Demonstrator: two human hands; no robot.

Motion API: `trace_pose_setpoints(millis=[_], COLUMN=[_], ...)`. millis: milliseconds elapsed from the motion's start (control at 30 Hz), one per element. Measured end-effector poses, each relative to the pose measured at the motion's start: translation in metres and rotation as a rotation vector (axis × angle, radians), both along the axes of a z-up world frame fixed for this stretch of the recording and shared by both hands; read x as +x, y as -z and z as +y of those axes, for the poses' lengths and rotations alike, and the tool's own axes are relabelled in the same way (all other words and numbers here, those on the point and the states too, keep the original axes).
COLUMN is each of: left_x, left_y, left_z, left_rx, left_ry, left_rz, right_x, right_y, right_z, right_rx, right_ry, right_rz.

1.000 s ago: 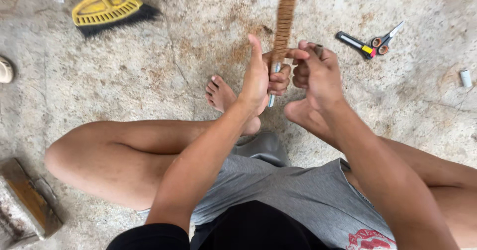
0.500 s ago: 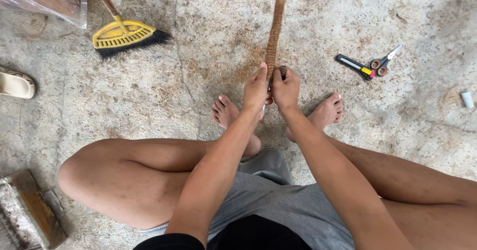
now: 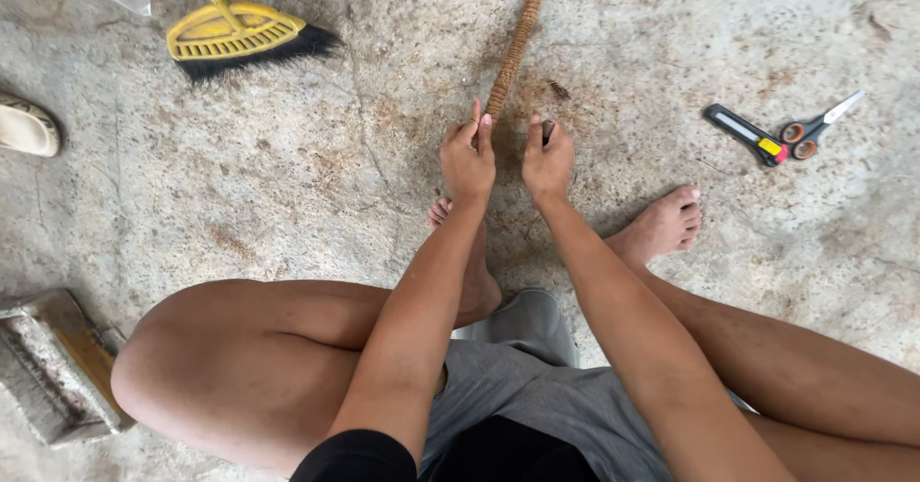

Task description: The person sits on the floor and wraps a brown fibrous rope around a long cylindrical object using both hands. They repeatedly pull the rope from a pile, wrap it tightly around the cylinder, and adjust the tension to maintain a neat coil.

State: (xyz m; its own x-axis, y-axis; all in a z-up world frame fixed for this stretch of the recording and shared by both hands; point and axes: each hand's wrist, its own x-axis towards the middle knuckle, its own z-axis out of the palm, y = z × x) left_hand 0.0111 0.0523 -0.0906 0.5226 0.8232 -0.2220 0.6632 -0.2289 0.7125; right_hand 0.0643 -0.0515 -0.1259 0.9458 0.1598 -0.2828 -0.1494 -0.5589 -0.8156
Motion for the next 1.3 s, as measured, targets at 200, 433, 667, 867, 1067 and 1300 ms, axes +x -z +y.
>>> trace_pose_setpoints(millis=[200,433,667,867,1067,1300], left_x=[-0.001,0.011,0.004,-0.005,-0.014,-0.016], left_y=[0.030,0.040,0.036,0.033,0.036,0.024], left_z=[0.002,-0.015,-0.007,-0.004,0.006,0.019], left_rx=[0.251,0.299,0.011,-0.110,-0.171,-0.224], left_ry=[0.052,-0.078,-0.040,-0.131,-0.123,0.112], left_rz=[0.082,-0.032,-0.060,-0.125,-0.163,-0.147], right_x=[-0.001,0.004,0.024,0.037,0.050,0.066], right_y=[0.000,-0.005,-0.009,-0.004,-0.010,-0.023], right_z=[0.008,0.010,0.009,0.004,0.000,0.006], right_rx=[0.060,0.171,0.268,0.429,0.465,0.010], right_ry=[-0.257,-0.215,-0.247,-0.123,-0.360,-0.756], right_rz=[0.037,0.161,0.241,0.793,0.868,0.236])
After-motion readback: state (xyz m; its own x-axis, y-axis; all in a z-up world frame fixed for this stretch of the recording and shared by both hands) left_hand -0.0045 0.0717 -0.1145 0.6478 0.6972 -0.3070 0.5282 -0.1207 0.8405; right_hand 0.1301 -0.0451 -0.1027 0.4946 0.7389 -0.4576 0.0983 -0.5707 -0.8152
